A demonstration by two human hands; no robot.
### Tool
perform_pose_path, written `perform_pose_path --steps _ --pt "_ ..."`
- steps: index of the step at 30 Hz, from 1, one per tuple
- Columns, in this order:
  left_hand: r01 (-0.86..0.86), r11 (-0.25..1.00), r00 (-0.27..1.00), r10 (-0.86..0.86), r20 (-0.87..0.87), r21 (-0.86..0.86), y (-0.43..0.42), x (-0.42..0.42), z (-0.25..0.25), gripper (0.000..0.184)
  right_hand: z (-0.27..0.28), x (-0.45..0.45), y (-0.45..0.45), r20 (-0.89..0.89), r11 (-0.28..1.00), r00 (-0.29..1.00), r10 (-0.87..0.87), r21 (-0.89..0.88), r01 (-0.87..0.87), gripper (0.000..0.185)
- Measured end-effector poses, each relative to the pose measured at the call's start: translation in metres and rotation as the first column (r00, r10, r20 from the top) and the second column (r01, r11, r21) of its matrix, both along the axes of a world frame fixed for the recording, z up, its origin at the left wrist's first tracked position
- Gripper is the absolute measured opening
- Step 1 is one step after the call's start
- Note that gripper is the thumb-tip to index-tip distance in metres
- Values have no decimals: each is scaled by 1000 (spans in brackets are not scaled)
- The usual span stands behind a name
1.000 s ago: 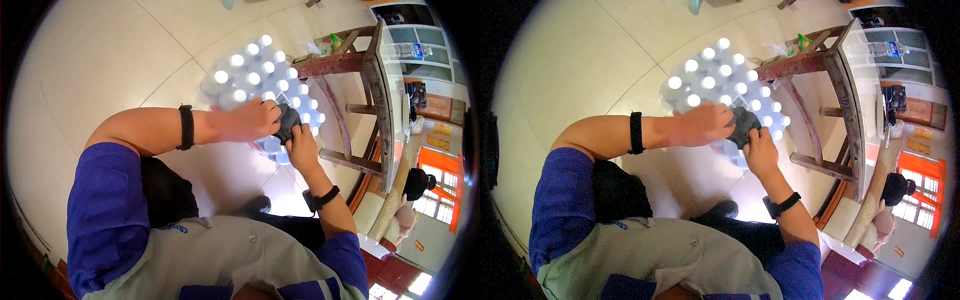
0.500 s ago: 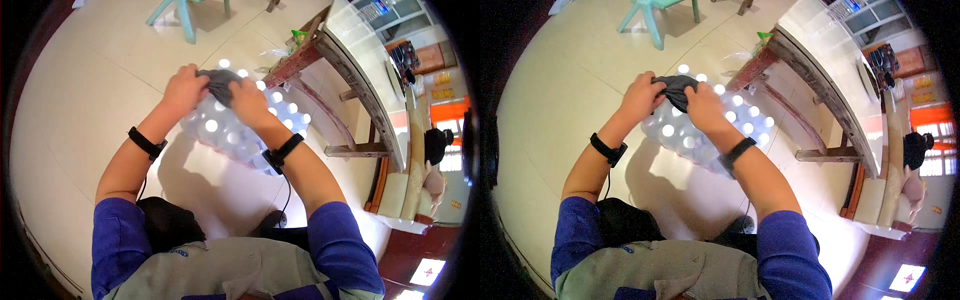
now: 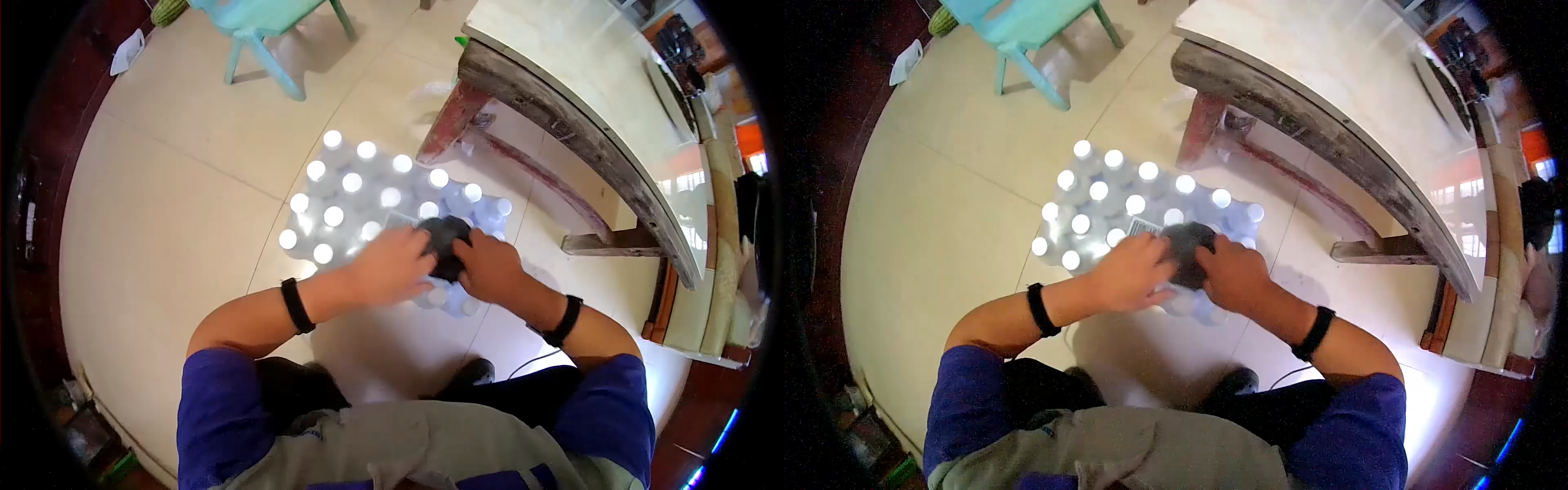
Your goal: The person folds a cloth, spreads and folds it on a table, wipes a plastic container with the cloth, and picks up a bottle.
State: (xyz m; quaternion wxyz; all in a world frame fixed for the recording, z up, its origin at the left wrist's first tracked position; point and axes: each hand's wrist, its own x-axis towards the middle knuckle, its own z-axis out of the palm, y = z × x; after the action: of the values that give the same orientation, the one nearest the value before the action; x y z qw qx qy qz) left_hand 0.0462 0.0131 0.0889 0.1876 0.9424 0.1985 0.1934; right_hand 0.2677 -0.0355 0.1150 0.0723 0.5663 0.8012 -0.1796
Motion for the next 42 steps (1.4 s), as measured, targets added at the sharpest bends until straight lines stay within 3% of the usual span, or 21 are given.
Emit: perform_pose_path --steps 2,6,9,11,13,15,18,20,21,23,26,29,30,31,32,34,35,37,38,41,42 --pt "83 997 995 -83 46 9 -7 9 4 34 8 13 -14 -41 996 999 3 -94 -7 33" --pt "154 982 981 -166 -105 -110 11 10 1 31 -8 8 -17 -69 1000 997 -28 -12 27 25" --pt "40 995 993 -50 -103 -92 10 12 -4 25 -13 -11 -10 52 991 990 -129 -36 131 17" --pt "-137 944 989 113 -96 -301 5 15 -2 17 -4 -27 0 114 952 957 -267 -122 281 17" --pt "-270 914 958 224 -177 -303 -1 18 9 17 9 -37 11 182 897 920 -348 -220 383 22" --pt "-359 930 886 313 -341 -80 -6 7 33 27 21 -34 10 64 896 929 -364 -247 368 25" --pt "-542 800 764 343 -547 -255 2 -21 104 26 63 -44 21 -324 903 888 -325 -385 190 30" --pt "-611 428 791 363 -492 -666 6 -51 170 25 160 -63 28 -447 770 690 -570 -582 260 29" --pt "-554 194 803 383 -457 -810 8 -67 203 25 205 -72 31 -471 688 563 -680 -675 266 29" --pt "-449 50 809 446 -382 -892 -3 -96 266 24 264 -80 34 -549 620 350 -759 -774 129 32" --pt "-193 -32 826 535 -180 -981 -29 -122 367 27 382 -89 36 -485 467 119 -866 -871 -149 39" --pt "147 -196 679 733 -46 -969 -45 -130 490 36 484 -118 35 -607 624 -162 -778 -717 -312 52" --pt "313 -146 622 778 86 -938 -50 -137 515 38 540 -128 32 -412 521 -329 -850 -752 -405 52" --pt "470 -94 541 817 202 -878 -53 -140 524 40 565 -133 36 -347 532 -439 -829 -731 -427 60" --pt "559 -104 500 834 234 -823 -54 -143 555 40 560 -126 46 -352 586 -469 -810 -520 -621 61" --pt "716 -106 463 812 356 -690 -53 -158 596 38 555 -136 56 -467 628 -436 -769 -426 -652 64" --pt "679 -52 455 813 364 -732 -53 -171 626 36 554 -141 62 -521 645 -424 -741 -375 -666 66" --pt "537 136 512 731 450 -832 -46 -199 661 36 630 -193 49 -620 641 -190 -761 -674 -367 68" --pt "468 153 530 739 415 -870 -44 -219 670 37 636 -208 49 -647 593 -118 -754 -592 -545 69" --pt "223 221 541 782 309 -949 -45 -263 688 37 635 -257 56 -660 569 -96 -745 -555 -607 68" --pt "133 253 529 800 284 -958 -46 -273 692 38 646 -285 51 -649 625 -176 -740 -567 -536 55"
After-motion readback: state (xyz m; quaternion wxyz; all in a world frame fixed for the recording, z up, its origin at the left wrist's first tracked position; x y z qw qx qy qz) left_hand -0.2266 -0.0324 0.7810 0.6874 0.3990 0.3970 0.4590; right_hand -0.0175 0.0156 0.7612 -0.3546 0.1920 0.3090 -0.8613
